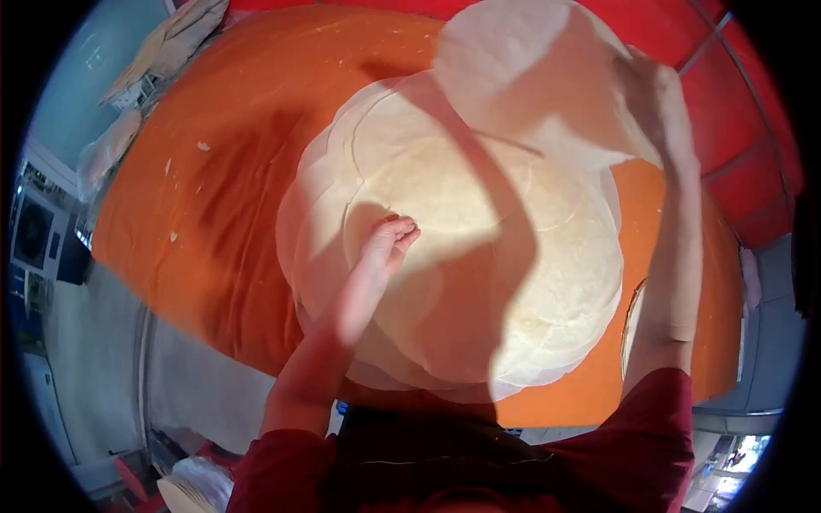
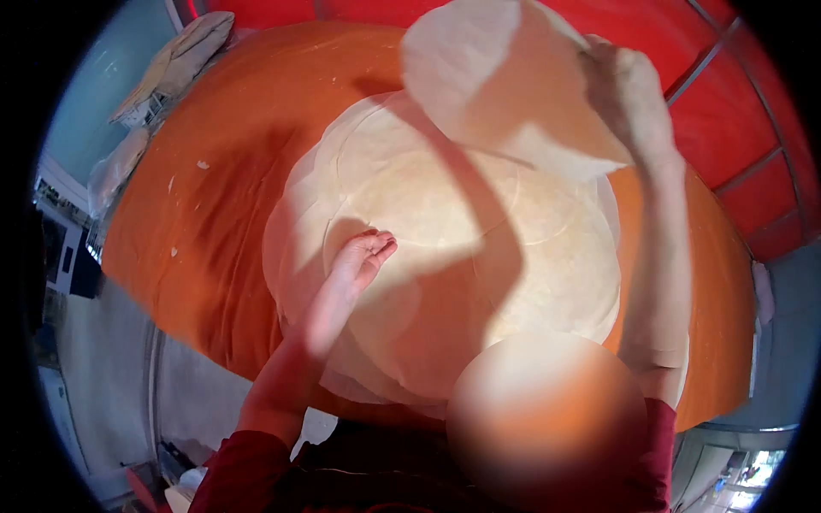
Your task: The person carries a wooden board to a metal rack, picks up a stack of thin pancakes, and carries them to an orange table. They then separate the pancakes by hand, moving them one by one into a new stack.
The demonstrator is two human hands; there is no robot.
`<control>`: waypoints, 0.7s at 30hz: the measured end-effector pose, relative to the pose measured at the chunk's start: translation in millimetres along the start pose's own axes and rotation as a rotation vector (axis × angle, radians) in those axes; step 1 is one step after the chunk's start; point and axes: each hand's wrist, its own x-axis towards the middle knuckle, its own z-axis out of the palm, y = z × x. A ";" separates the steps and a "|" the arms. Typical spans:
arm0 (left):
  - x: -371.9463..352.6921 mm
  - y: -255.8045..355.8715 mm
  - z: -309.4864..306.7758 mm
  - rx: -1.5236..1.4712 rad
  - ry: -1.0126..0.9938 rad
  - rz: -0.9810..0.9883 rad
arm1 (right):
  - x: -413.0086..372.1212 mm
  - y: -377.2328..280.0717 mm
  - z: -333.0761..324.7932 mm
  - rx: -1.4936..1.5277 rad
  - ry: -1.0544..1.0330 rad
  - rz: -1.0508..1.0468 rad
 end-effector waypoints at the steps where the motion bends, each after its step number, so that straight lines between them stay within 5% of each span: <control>1: 12.0 0.1 -1.6 -0.027 0.035 -0.054 | -1.4 13.1 22.7 -0.188 0.005 -0.143; 3: 25.8 1.6 0.8 -0.025 0.092 -0.123 | -20.5 -26.0 66.6 -0.386 -0.219 -0.069; 4: 27.1 3.6 4.3 0.003 0.116 -0.136 | -34.3 -58.4 86.9 -0.157 -0.132 0.027; 5: 27.7 6.0 7.3 0.031 0.142 -0.146 | -45.7 -68.9 116.7 -0.067 -0.236 0.020; 6: 27.4 8.7 12.2 0.093 0.165 -0.120 | -66.4 -69.8 161.8 -0.300 -0.476 -0.129; 7: 26.1 11.4 17.5 0.159 0.187 -0.093 | -101.1 -58.3 215.9 -0.180 -0.320 -0.230; 9: 33.9 9.9 9.6 0.108 0.139 -0.078 | -141.2 -65.9 263.4 0.043 -0.368 -0.089; 10: 39.9 8.8 -0.3 0.040 0.090 -0.070 | -142.6 -80.1 259.0 0.156 -0.368 0.048; 15: 44.7 10.6 -15.0 -0.094 -0.065 0.001 | -126.7 -97.1 264.2 0.267 -0.297 0.073; 18: 59.2 17.4 -24.7 -0.250 -0.457 0.048 | -126.1 -110.9 280.4 0.286 -0.418 0.013; 21: 41.9 43.4 5.7 0.183 -0.269 0.064 | -133.1 -118.9 273.5 0.240 -0.308 -0.005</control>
